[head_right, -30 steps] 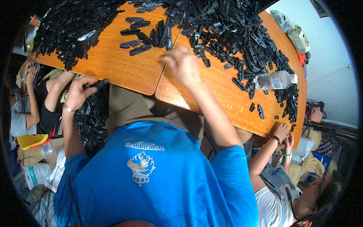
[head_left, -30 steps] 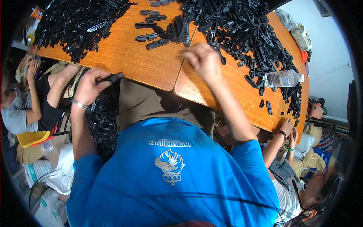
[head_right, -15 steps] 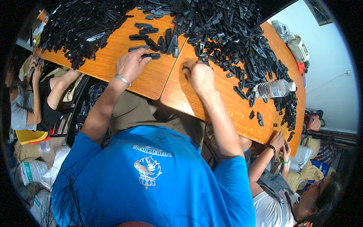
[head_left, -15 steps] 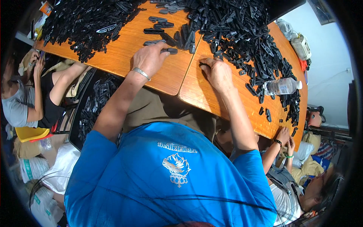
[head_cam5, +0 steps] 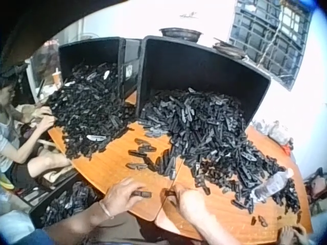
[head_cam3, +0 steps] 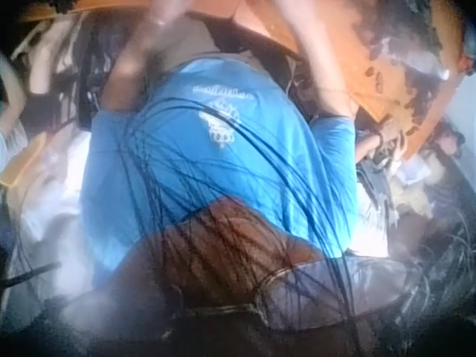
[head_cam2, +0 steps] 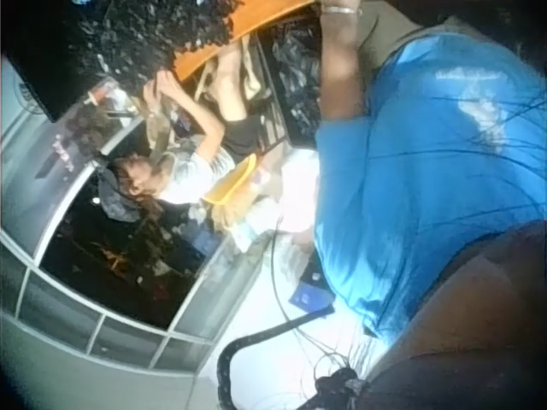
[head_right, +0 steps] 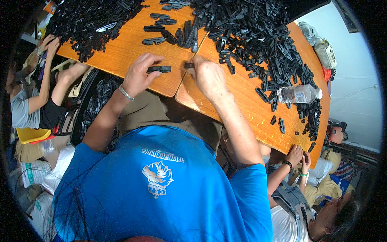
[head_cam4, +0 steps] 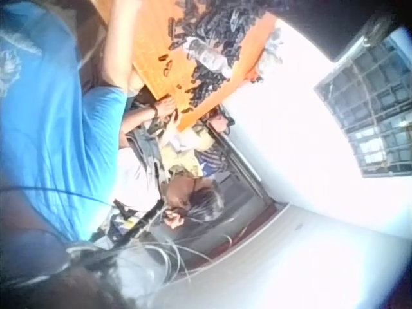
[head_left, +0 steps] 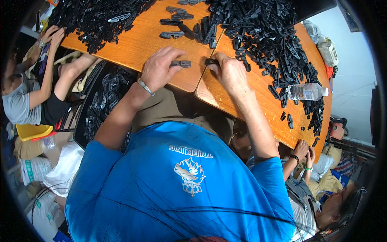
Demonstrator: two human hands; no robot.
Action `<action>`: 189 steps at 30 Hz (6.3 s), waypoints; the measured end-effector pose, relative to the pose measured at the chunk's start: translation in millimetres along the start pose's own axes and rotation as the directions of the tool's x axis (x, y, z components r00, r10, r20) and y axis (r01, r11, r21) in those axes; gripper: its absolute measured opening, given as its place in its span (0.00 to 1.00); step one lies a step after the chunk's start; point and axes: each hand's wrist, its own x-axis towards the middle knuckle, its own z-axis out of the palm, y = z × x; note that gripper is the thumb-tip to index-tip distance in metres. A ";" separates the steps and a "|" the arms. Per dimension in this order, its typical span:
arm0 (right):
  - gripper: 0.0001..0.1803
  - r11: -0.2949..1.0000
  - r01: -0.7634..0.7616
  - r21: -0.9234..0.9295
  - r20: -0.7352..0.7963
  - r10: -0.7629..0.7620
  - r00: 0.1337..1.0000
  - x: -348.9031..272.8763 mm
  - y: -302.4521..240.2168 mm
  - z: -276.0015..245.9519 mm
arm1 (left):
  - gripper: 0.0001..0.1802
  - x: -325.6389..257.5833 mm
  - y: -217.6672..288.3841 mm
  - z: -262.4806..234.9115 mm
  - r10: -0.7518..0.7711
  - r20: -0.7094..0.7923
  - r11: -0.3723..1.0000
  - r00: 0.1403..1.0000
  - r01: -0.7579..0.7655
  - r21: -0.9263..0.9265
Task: The person sorts and inspects small black plastic components by hand on a table.
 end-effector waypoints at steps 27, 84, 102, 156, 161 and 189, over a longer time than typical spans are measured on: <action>0.08 0.908 0.340 0.247 -0.226 -0.287 0.931 37.1 -32.9 54.3 | 0.09 -7.1 -29.8 -4.1 0.001 -0.087 1.000 0.996 0.000 0.002; 0.16 0.962 -0.119 0.244 -0.046 0.135 0.990 -19.4 -9.1 4.8 | 0.15 12.1 -8.8 17.2 -0.079 -0.054 0.990 0.995 0.084 0.116; 0.18 0.916 0.262 0.305 -0.233 -0.195 0.953 25.5 -2.9 42.8 | 0.09 19.2 -1.1 30.4 -0.067 -0.151 0.996 0.986 0.076 0.051; 0.15 0.996 0.062 0.064 0.021 -0.064 0.998 -36.5 28.8 7.7 | 0.12 9.8 -27.9 -2.7 0.026 -0.075 0.995 0.997 -0.019 0.096; 0.15 0.980 0.043 0.195 -0.012 -0.041 0.999 -22.0 10.6 1.9 | 0.12 1.5 -26.7 -4.0 -0.017 -0.085 0.991 0.996 0.028 0.130; 0.14 0.892 0.296 0.343 -0.204 -0.237 0.950 53.1 -28.3 53.6 | 0.11 9.2 -30.7 2.2 -0.040 -0.117 0.998 0.992 0.045 0.034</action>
